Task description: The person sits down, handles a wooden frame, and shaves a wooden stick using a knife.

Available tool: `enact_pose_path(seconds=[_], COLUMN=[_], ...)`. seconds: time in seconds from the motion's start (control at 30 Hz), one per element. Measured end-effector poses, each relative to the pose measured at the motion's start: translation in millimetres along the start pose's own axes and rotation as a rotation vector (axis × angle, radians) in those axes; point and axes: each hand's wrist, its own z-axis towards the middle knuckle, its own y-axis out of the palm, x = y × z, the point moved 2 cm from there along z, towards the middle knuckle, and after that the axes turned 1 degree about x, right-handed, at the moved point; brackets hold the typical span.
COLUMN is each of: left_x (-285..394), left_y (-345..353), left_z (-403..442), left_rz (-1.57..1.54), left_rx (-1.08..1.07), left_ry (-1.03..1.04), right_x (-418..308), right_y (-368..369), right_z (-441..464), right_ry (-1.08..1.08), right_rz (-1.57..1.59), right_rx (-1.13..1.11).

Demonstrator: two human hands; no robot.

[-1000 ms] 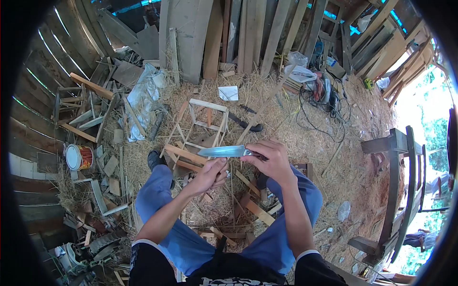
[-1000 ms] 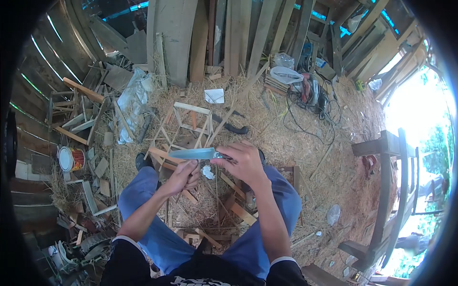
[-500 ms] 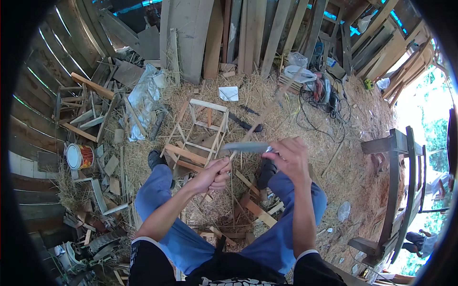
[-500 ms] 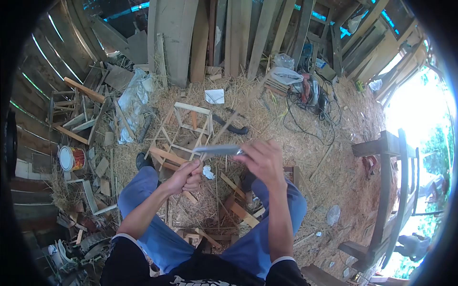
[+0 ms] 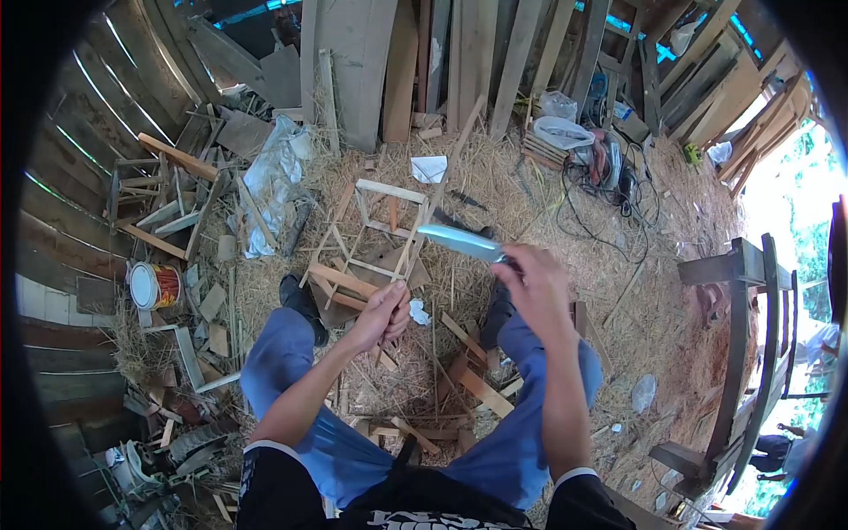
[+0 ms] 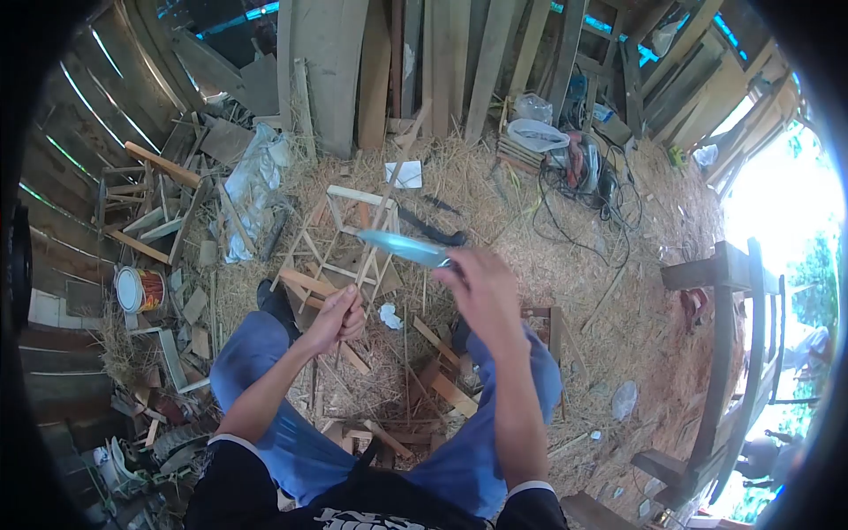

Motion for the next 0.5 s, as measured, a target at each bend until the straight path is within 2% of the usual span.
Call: enact_pose_path(seconds=[0.1, 0.23, 0.5], left_x=[16.2, 17.3, 8.8], left_y=[15.8, 18.6, 17.8], left_z=[2.2, 8.8, 9.1], left_rz=[0.044, 0.081, 0.106], left_rx=[0.074, 0.092, 0.039], left_ry=[0.057, 0.118, 0.181], right_x=[-12.1, -17.1, -19.7], right_y=[22.1, 48.7, 65.7], right_z=[2.3, 5.2, 3.8], right_ry=[-0.038, -0.166, -0.137], right_rz=[0.011, 0.034, 0.057], right_rx=[-0.137, -0.112, -0.164])
